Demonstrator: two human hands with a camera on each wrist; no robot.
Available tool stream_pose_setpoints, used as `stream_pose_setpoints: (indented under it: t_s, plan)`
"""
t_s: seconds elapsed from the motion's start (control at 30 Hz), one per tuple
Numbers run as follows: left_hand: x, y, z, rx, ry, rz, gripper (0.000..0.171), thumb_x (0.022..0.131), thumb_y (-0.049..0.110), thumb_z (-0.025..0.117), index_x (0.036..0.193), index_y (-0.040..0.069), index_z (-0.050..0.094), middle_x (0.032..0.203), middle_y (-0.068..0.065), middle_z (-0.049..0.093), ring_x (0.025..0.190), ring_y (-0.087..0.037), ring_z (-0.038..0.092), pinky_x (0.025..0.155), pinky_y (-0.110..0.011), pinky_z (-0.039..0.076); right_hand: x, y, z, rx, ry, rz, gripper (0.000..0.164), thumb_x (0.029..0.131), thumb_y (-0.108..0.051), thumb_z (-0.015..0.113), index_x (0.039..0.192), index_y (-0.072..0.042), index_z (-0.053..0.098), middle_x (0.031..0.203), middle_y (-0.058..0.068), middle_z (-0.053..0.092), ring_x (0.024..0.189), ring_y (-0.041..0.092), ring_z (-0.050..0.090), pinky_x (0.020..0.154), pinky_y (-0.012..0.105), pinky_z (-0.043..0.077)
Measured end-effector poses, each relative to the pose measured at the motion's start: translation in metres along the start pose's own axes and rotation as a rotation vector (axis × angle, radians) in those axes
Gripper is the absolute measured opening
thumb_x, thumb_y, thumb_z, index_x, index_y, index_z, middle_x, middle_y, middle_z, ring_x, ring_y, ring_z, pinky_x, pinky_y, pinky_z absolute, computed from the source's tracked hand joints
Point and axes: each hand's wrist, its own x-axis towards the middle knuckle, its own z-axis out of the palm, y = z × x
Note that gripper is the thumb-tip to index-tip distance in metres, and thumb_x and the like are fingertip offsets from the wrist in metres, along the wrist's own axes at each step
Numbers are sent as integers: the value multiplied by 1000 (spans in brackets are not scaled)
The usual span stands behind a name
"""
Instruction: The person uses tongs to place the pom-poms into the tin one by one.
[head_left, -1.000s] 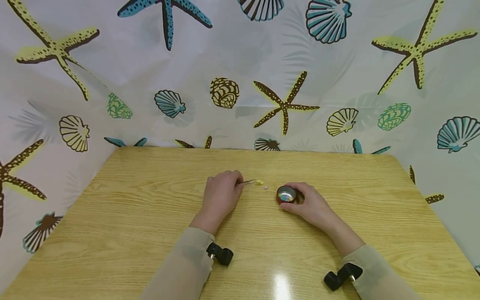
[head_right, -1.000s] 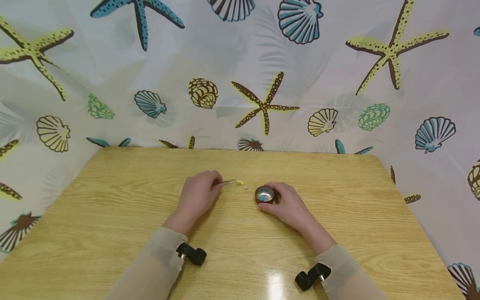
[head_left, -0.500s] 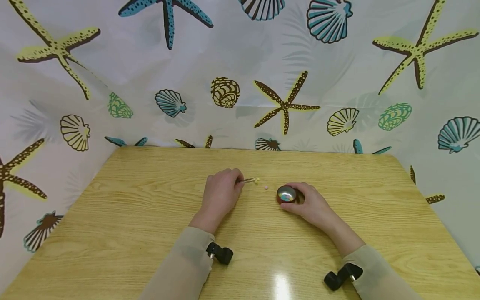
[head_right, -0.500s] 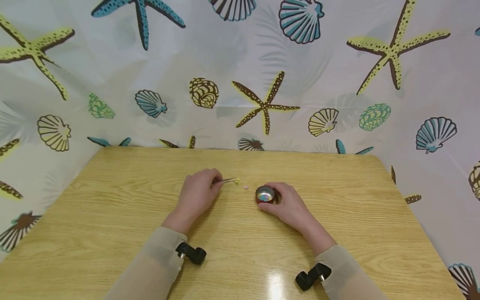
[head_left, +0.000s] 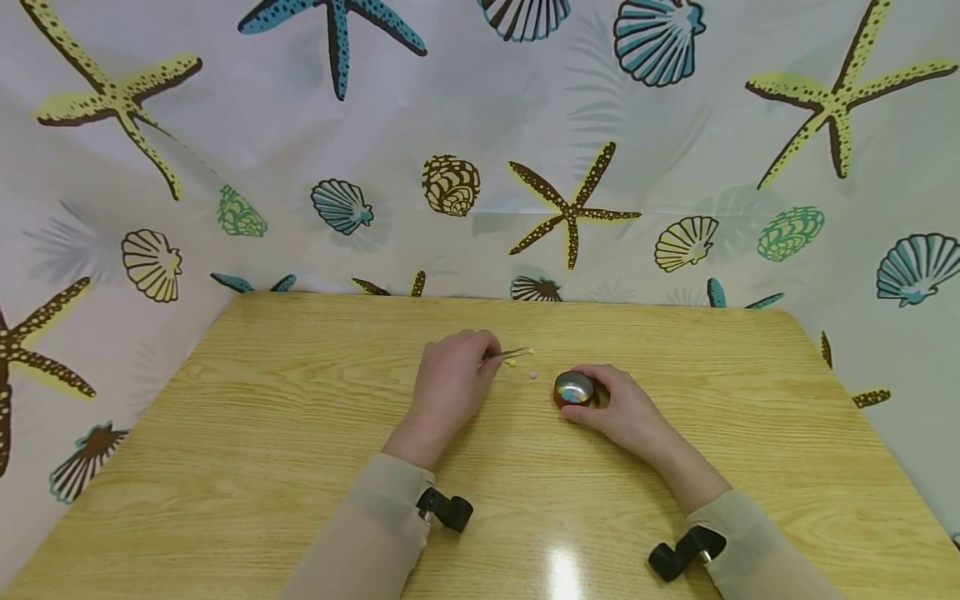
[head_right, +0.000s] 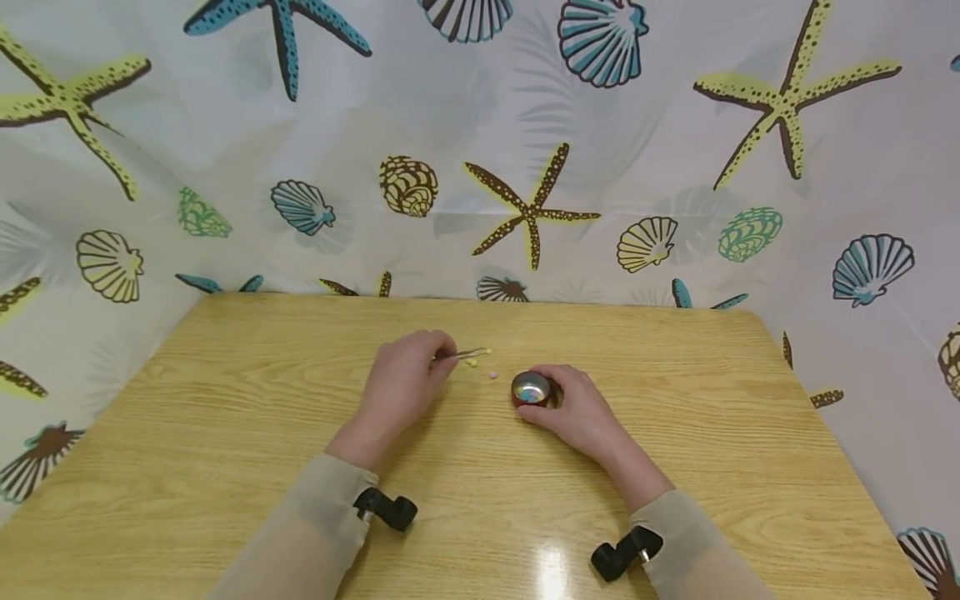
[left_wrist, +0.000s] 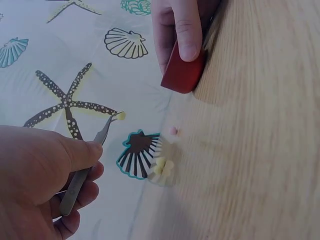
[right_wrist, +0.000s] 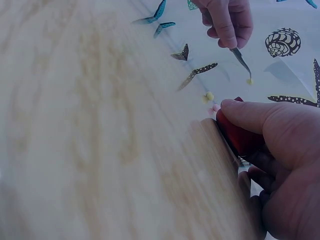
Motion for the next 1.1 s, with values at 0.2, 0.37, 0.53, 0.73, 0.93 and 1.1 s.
stream_pose_setpoints:
  t_s: [0.2, 0.37, 0.53, 0.73, 0.93, 1.1]
  plan:
    - [-1, 14, -1, -11, 4, 74, 5, 105, 21, 81, 103, 17, 78, 93, 2, 75, 84, -20, 69, 84, -50, 54, 0, 0, 0, 5, 3, -6, 63, 100, -32, 87, 151, -5, 63, 147, 19, 64, 139, 39, 58, 120, 60, 40]
    - [-3, 23, 4, 7, -32, 99, 7, 105, 25, 80, 104, 18, 78, 93, 3, 73, 84, -20, 68, 85, -49, 54, 1, 0, 0, 3, 5, -12, 62, 99, -31, 87, 150, -5, 64, 146, 19, 64, 138, 39, 59, 119, 60, 41]
    - [-6, 28, 10, 3, -60, 116, 6, 106, 25, 79, 106, 19, 78, 96, 3, 75, 86, -20, 69, 85, -48, 54, 2, 0, 0, -7, 7, -5, 62, 99, -31, 88, 151, -6, 64, 148, 19, 64, 140, 39, 57, 120, 60, 40]
    - [-8, 30, 16, -4, -84, 107, 5, 106, 23, 80, 105, 19, 77, 96, 3, 75, 88, -20, 69, 84, -44, 51, 3, 0, 0, -2, 5, -8, 60, 100, -30, 87, 150, -6, 65, 148, 18, 64, 141, 39, 57, 120, 60, 40]
    - [-9, 30, 18, -1, -82, 105, 6, 106, 23, 80, 104, 19, 77, 96, 3, 74, 88, -21, 69, 84, -45, 50, 2, -1, -1, 0, 3, -1, 60, 100, -31, 87, 150, -7, 65, 147, 18, 64, 140, 39, 57, 120, 60, 40]
    - [-10, 30, 19, 1, -86, 105, 6, 106, 24, 79, 106, 18, 77, 97, 3, 75, 89, -21, 69, 85, -45, 50, 1, -1, -1, 0, 4, 5, 60, 100, -31, 87, 150, -7, 65, 147, 18, 63, 140, 39, 56, 120, 61, 39]
